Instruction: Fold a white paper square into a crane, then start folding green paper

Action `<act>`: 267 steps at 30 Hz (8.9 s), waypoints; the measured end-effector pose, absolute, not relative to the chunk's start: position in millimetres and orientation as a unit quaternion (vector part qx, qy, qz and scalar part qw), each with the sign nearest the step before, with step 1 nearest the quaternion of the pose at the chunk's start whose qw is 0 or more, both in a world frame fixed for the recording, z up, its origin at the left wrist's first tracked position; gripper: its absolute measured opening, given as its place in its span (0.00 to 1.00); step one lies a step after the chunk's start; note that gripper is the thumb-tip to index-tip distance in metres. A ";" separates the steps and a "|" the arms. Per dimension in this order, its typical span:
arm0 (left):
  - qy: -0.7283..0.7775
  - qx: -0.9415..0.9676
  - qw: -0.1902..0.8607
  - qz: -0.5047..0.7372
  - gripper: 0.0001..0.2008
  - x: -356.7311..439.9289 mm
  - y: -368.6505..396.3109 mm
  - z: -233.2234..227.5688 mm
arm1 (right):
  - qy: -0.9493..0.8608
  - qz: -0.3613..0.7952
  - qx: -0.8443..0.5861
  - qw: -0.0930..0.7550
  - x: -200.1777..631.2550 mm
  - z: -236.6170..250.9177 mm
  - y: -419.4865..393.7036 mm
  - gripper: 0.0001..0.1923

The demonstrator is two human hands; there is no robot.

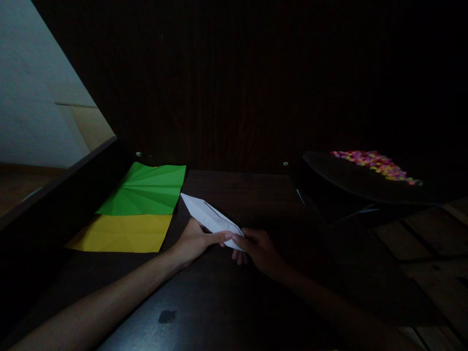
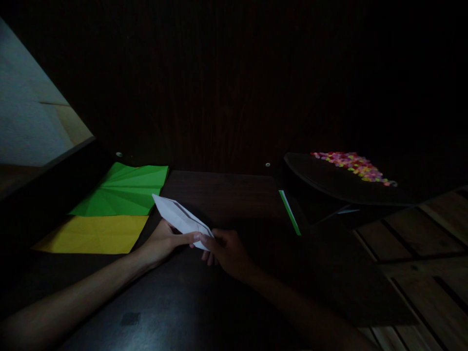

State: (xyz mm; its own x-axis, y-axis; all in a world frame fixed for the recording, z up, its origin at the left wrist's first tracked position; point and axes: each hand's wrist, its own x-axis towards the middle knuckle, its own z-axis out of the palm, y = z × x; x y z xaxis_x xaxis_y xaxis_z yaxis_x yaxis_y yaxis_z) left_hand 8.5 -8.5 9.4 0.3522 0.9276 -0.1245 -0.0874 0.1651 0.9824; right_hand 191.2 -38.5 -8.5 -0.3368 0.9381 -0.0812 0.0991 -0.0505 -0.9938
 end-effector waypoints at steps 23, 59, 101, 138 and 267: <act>0.367 0.480 0.693 0.394 0.16 11.9 -7.7 2.7 | -0.557 0.569 -0.466 0.386 190.8 -7.6 -33.5 0.21; 0.327 0.573 0.687 0.305 0.17 9.3 -7.9 0.7 | -0.537 0.558 -0.484 0.408 193.5 -6.3 -33.0 0.17; 0.397 0.558 0.598 0.416 0.20 11.1 -5.2 4.0 | -0.538 0.620 -0.423 0.382 196.1 -8.9 -28.5 0.17; 0.328 0.563 0.698 0.296 0.17 8.7 -10.4 -2.1 | -0.515 0.613 -0.452 0.393 195.0 -13.3 -28.5 0.23; 0.329 0.517 0.754 0.237 0.09 12.4 -16.3 -3.8 | -0.382 0.622 -0.531 0.431 195.2 0.0 -28.0 0.16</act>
State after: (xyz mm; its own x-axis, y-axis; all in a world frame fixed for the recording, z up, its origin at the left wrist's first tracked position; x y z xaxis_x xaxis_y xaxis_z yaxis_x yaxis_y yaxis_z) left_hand 12.4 -16.3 -3.8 0.6711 0.6977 -0.2507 -0.0169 0.3524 0.9357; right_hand 195.2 -28.0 0.0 -0.0658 0.9411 -0.3317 -0.1304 -0.3377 -0.9322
